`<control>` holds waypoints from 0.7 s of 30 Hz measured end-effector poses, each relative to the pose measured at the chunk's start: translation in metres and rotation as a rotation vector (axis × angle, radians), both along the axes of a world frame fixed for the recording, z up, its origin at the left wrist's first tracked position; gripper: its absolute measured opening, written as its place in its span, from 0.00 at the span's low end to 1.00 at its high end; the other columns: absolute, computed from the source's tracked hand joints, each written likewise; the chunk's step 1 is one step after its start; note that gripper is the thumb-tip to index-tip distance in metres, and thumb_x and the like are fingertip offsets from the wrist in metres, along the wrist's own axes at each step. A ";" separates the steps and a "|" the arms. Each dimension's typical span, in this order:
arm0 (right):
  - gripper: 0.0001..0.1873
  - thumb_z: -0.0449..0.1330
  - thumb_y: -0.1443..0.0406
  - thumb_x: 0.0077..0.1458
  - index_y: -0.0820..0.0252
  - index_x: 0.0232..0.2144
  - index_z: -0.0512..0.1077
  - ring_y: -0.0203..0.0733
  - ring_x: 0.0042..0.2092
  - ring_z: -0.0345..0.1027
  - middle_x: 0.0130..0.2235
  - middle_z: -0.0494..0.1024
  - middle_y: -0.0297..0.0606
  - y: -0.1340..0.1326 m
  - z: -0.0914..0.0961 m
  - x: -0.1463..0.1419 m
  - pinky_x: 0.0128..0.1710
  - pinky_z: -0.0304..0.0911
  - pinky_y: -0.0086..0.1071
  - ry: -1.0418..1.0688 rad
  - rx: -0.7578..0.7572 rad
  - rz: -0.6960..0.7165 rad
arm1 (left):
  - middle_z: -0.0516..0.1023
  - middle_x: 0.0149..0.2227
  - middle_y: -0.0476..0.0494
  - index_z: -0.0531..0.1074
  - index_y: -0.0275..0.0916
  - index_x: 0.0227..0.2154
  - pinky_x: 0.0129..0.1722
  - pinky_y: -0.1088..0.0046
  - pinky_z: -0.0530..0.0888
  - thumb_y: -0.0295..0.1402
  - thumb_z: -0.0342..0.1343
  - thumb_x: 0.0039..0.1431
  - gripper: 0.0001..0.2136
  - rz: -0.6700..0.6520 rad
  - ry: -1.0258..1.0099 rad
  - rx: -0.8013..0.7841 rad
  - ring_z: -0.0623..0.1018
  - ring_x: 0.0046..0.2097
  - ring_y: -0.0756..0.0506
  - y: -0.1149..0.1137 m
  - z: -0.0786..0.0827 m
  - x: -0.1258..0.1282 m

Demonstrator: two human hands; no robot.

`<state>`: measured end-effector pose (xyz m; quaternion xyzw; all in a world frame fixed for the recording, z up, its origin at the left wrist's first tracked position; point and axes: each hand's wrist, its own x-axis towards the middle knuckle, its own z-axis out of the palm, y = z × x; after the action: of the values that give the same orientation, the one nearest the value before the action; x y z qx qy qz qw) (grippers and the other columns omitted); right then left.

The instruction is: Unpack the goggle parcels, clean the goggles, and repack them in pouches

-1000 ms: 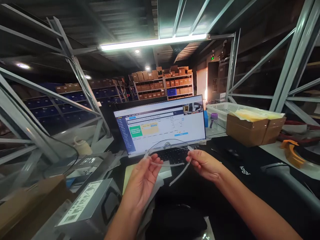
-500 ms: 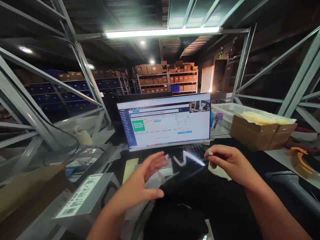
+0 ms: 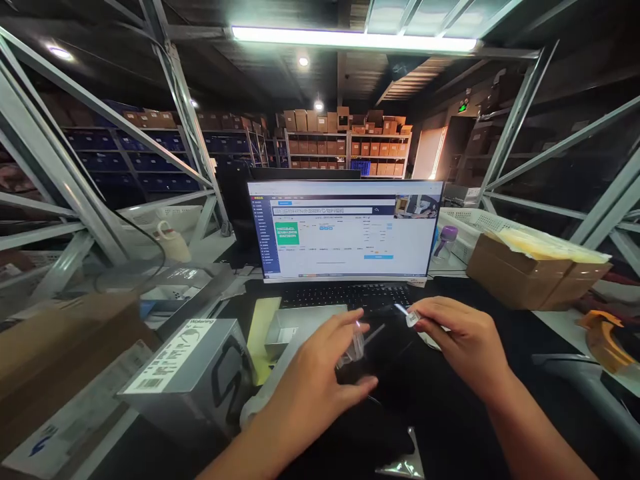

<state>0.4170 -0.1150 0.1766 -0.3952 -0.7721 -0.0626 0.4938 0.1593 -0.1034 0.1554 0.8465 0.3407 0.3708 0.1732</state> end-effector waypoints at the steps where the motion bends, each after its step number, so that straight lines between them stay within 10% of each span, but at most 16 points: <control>1: 0.07 0.62 0.71 0.62 0.55 0.37 0.79 0.39 0.38 0.78 0.36 0.83 0.35 0.000 -0.001 -0.001 0.40 0.73 0.28 0.000 0.007 0.003 | 0.73 0.60 0.40 0.73 0.46 0.52 0.61 0.55 0.73 0.29 0.68 0.53 0.23 -0.003 -0.028 0.042 0.74 0.60 0.38 0.002 -0.003 0.002; 8: 0.11 0.64 0.62 0.61 0.52 0.46 0.79 0.43 0.41 0.78 0.45 0.82 0.38 0.005 0.000 0.021 0.40 0.74 0.34 0.087 -0.098 -0.127 | 0.77 0.53 0.41 0.75 0.40 0.38 0.49 0.63 0.79 0.24 0.60 0.60 0.05 -0.010 -0.085 0.341 0.78 0.52 0.42 0.014 -0.014 0.004; 13: 0.11 0.63 0.59 0.60 0.56 0.42 0.79 0.45 0.39 0.77 0.39 0.83 0.38 0.029 -0.002 0.075 0.37 0.69 0.34 -0.141 -0.690 -0.480 | 0.78 0.50 0.42 0.75 0.40 0.42 0.47 0.66 0.79 0.24 0.59 0.61 0.08 -0.019 -0.070 0.422 0.79 0.49 0.44 0.017 -0.013 0.004; 21: 0.07 0.68 0.66 0.57 0.64 0.38 0.77 0.40 0.40 0.75 0.40 0.80 0.37 0.082 -0.044 0.101 0.43 0.72 0.37 -0.394 -1.309 -0.560 | 0.78 0.49 0.46 0.76 0.42 0.44 0.50 0.69 0.76 0.30 0.61 0.63 0.08 0.053 -0.043 0.506 0.79 0.48 0.46 0.023 -0.014 -0.003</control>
<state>0.5184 -0.0329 0.1328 -0.7726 -0.5960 0.2174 -0.0252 0.1558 -0.0800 0.1411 0.8455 0.2551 0.4668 -0.0468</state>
